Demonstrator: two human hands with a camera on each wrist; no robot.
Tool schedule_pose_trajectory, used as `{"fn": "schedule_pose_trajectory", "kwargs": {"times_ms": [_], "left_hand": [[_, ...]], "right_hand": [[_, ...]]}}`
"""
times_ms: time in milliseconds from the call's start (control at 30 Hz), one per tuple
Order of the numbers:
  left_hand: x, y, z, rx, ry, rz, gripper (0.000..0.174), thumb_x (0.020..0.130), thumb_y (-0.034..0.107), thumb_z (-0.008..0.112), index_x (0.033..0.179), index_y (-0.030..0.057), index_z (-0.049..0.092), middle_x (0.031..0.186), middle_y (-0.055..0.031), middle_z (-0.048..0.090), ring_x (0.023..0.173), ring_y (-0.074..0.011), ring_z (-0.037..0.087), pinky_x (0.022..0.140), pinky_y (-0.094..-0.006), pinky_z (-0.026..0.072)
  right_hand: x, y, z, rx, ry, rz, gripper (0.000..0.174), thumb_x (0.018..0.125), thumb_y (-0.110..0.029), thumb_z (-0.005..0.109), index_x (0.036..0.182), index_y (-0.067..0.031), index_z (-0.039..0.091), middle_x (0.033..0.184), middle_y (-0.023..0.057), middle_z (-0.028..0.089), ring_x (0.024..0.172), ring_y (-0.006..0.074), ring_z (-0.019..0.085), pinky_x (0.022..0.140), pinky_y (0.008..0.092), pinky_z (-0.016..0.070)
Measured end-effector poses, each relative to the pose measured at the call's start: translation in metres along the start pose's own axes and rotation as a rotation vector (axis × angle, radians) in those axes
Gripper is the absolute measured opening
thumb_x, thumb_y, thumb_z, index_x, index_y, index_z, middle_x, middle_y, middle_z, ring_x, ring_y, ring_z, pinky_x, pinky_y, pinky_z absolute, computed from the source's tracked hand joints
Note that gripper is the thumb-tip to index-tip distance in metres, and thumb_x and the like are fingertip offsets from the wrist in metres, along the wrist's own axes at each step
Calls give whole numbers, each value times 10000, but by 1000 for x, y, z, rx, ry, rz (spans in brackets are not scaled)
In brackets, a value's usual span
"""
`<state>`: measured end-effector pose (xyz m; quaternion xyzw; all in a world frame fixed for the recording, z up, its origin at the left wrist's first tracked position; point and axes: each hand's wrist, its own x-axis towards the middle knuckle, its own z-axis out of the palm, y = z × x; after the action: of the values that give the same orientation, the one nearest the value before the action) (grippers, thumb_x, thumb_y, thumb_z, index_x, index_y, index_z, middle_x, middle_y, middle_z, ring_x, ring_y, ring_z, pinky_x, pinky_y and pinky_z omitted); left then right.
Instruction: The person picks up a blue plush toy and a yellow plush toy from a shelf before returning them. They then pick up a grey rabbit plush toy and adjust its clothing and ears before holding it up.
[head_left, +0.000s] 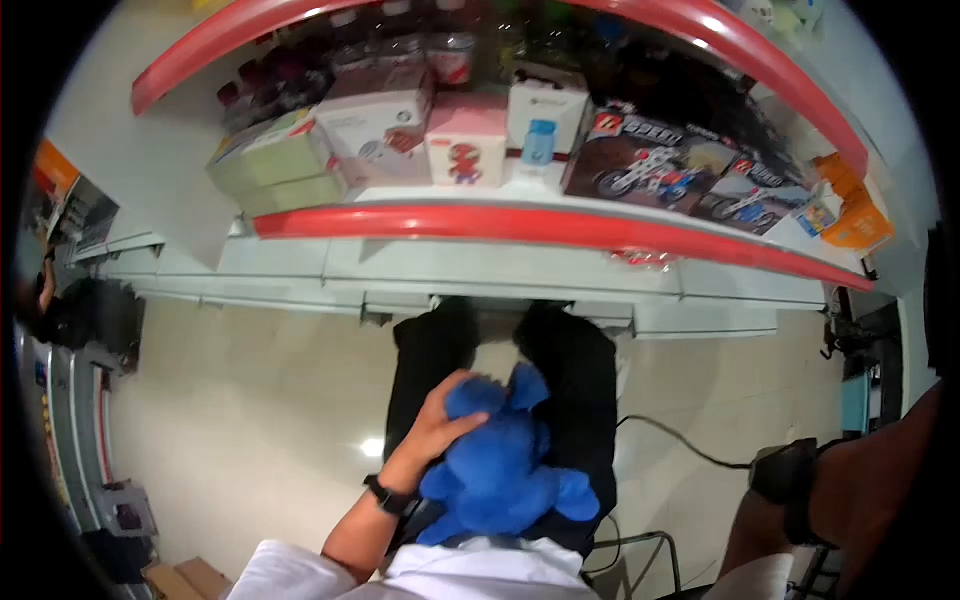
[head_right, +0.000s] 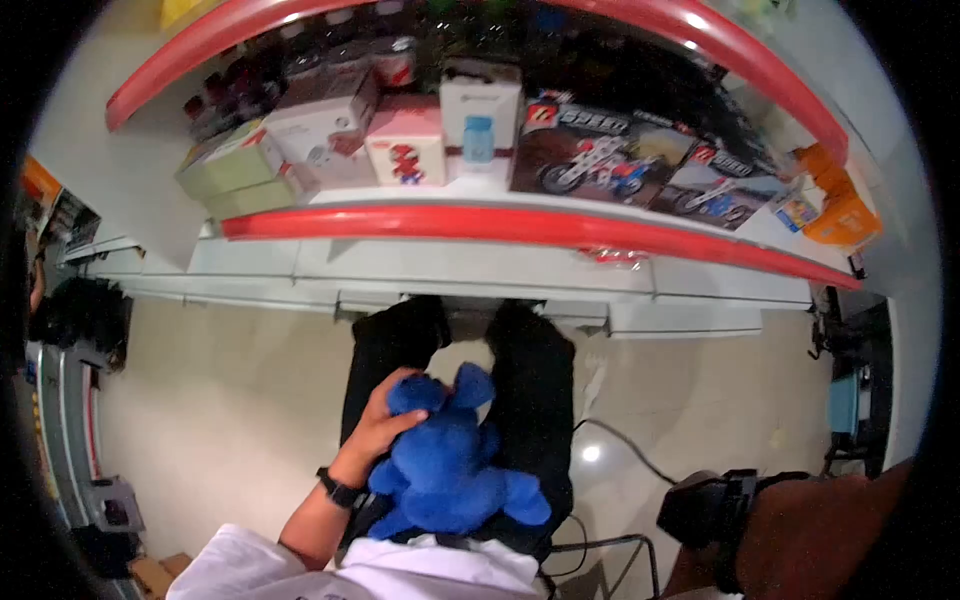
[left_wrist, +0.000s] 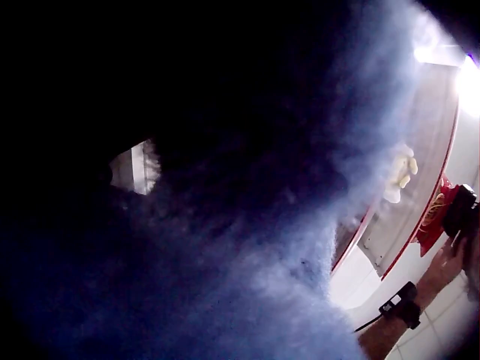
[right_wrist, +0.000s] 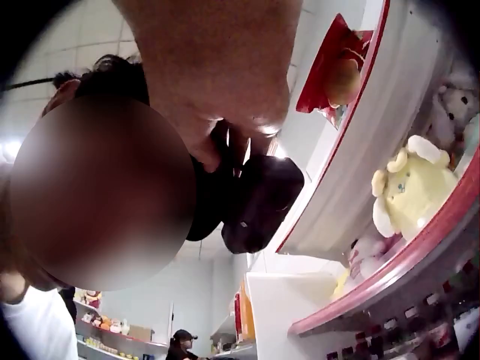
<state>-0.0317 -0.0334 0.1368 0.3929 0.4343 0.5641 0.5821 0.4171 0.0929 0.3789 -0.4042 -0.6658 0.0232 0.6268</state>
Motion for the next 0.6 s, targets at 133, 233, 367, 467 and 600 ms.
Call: {"fn": "schedule_pose_trajectory", "kwargs": {"times_ms": [133,233,367,467,600], "left_hand": [[-15,-4,1,65,117,-64,500,757,109,718,1196,6,505,1103,-87,588,1060,-176,535,945,-309,404],[-2,-4,0,103,67,-23,499,758,147,723,1183,-3,511,1099,-88,578,1072,-177,524,945,-315,406],[-7,-3,-2,123,35,-14,463,771,126,701,1173,4,505,1092,-92,598,1049,-172,547,942,-320,414],[-14,9,-3,30,-52,-77,382,806,81,653,1147,5,499,1077,-106,626,1012,-171,579,923,-318,438],[-30,2,-16,87,47,-49,408,814,98,665,1175,4,500,1078,-84,609,1015,-155,557,920,-300,432]], "right_hand": [[3,10,-2,-51,-24,40,738,829,-430,504,1390,6,305,1405,215,326,1340,328,265,1113,469,177],[6,8,-5,-70,22,25,739,833,-438,500,1392,3,304,1411,210,319,1344,323,257,1116,465,173],[16,11,-16,-99,36,22,740,837,-449,493,1395,-2,302,1418,204,309,1349,316,248,1120,460,168],[28,1,-23,-147,30,26,740,841,-457,489,1397,-5,301,1424,199,302,1353,311,240,1123,456,164],[27,-6,-18,-181,-43,12,741,846,-467,482,1399,-9,300,1432,193,293,1358,304,230,1126,451,159]]}}
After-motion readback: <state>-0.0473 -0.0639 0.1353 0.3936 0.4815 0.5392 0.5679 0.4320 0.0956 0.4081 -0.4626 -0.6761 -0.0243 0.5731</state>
